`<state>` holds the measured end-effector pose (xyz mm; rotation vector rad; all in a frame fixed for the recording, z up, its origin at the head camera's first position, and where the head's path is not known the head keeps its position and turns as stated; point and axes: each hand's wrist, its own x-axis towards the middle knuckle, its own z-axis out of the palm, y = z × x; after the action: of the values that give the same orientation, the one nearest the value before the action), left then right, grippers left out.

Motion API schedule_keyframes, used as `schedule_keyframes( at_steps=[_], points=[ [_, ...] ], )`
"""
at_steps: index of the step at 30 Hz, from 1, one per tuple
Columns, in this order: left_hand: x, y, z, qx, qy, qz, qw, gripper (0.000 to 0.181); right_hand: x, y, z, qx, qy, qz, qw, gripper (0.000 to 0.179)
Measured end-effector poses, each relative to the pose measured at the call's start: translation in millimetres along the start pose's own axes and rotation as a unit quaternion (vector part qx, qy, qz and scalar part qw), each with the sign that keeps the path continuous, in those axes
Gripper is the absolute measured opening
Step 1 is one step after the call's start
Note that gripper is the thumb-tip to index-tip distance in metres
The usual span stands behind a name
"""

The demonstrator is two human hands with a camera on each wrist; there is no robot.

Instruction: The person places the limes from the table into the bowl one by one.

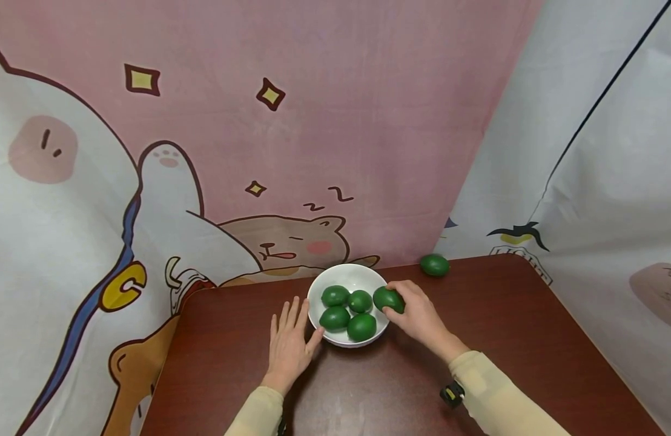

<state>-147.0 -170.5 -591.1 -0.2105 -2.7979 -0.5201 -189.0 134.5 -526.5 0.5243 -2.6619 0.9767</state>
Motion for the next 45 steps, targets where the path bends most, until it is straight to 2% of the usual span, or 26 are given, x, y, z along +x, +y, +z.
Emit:
schedule_keyframes(
  at_steps=[7, 20, 35, 42, 45],
  points=[
    [0.4, 0.5, -1.4, 0.001, -0.004, -0.001, 1.0000, 0.075, 0.9, -4, 1, -0.010, -0.017, -0.003, 0.9998, 0.044],
    [1.2, 1.3, -2.5, 0.001, -0.009, -0.002, 1.0000, 0.075, 3.7, -8, 11, -0.034, -0.002, -0.043, 0.9985, 0.041],
    [0.7, 1.4, -2.9, 0.005, -0.007, 0.000, 1.0000, 0.075, 8.3, -15, 20, -0.081, -0.031, -0.059, 0.9945, 0.041],
    [1.0, 0.8, -1.7, 0.004, -0.004, 0.000, 1.0000, 0.074, 8.9, -15, 24, -0.113, -0.053, -0.071, 0.9896, 0.041],
    [0.8, 0.9, -1.8, 0.003, -0.006, -0.001, 1.0000, 0.074, 8.8, -15, 26, -0.127, -0.050, -0.081, 0.9872, 0.042]
  ],
)
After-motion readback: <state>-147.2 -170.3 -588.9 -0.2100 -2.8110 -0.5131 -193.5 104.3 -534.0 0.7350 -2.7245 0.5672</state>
